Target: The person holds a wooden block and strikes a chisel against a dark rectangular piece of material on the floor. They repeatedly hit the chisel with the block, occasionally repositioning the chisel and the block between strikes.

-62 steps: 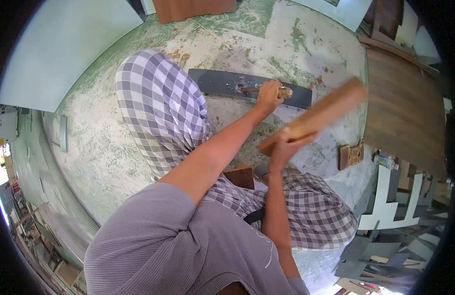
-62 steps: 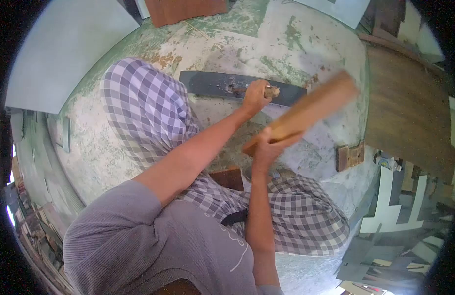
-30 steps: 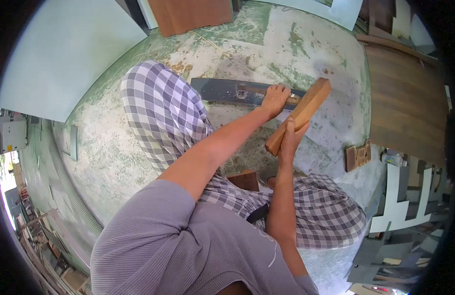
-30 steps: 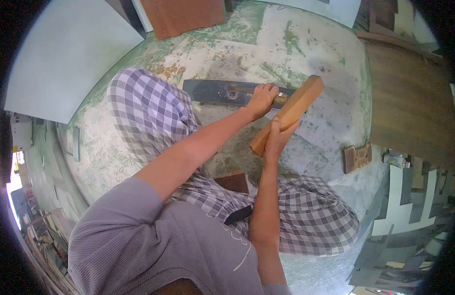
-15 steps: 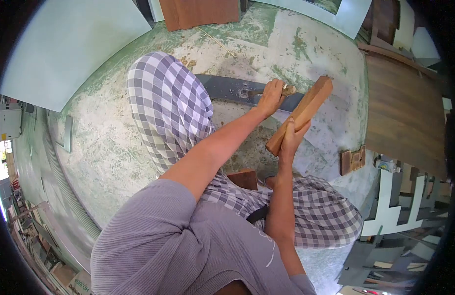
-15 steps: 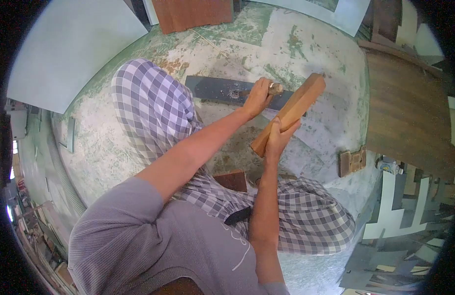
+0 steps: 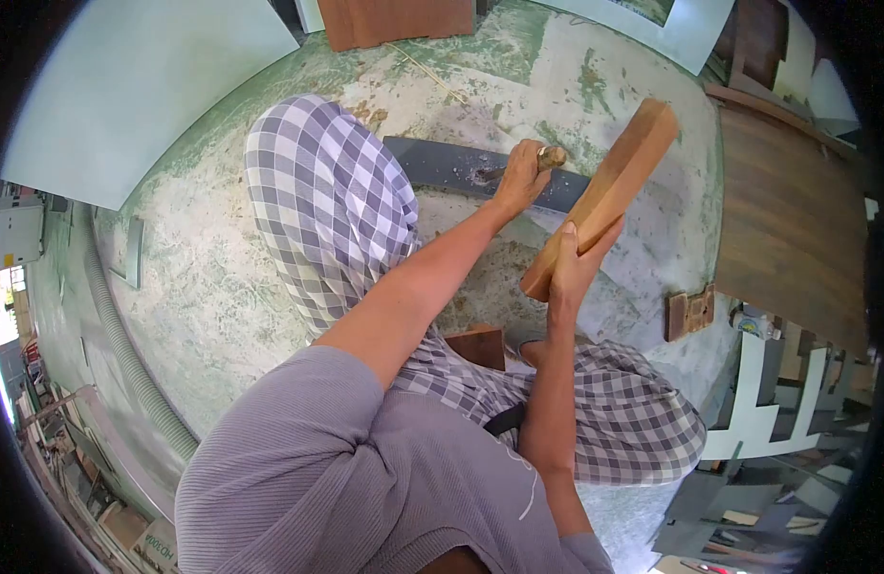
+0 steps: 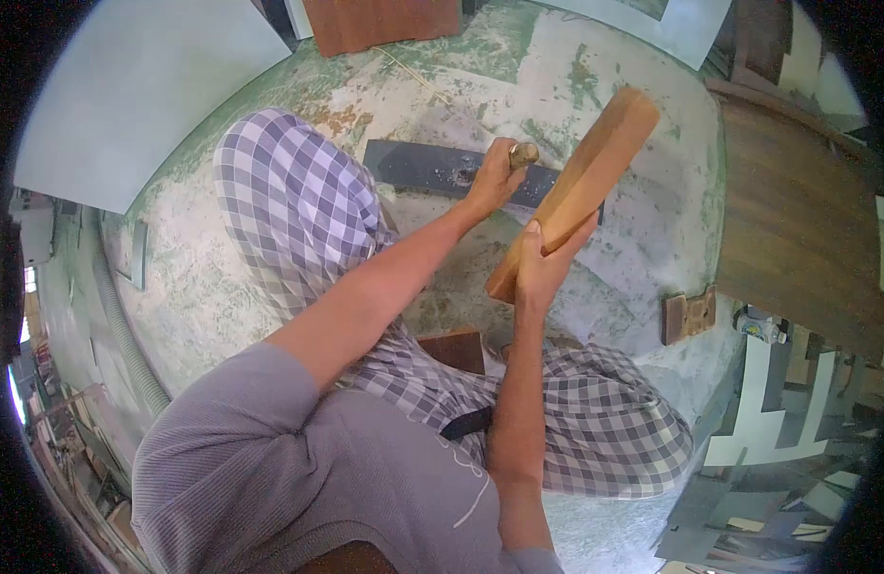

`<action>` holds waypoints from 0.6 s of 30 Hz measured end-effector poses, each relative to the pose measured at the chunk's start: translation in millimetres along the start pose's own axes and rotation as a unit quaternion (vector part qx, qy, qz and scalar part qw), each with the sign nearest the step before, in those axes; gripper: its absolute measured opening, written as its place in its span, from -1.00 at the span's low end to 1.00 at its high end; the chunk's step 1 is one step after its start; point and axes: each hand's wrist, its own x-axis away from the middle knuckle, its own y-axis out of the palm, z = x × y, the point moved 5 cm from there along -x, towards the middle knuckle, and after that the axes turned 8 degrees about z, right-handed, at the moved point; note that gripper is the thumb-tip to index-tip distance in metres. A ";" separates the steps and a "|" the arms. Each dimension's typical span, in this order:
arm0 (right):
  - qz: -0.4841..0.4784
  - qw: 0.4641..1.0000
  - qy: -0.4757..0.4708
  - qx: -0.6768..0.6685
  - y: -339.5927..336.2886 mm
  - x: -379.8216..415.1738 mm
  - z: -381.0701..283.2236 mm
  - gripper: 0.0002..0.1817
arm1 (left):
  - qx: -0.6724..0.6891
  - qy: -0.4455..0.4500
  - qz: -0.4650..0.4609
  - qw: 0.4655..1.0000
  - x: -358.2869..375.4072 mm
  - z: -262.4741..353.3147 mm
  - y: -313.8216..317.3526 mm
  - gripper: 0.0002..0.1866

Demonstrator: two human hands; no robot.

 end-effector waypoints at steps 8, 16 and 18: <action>-0.157 0.981 0.015 0.117 11.2 12.7 4.2 -0.05 | -0.004 -0.003 -0.037 0.999 4.6 -22.2 24.9 -0.59; 0.050 0.994 -0.093 0.000 -14.3 5.7 -5.8 -0.09 | -0.023 -0.011 -0.019 0.999 5.5 -9.2 18.7 -0.59; -0.035 0.997 0.010 0.074 -6.2 8.1 1.4 -0.09 | -0.023 -0.021 -0.027 0.999 6.3 -11.5 24.3 -0.59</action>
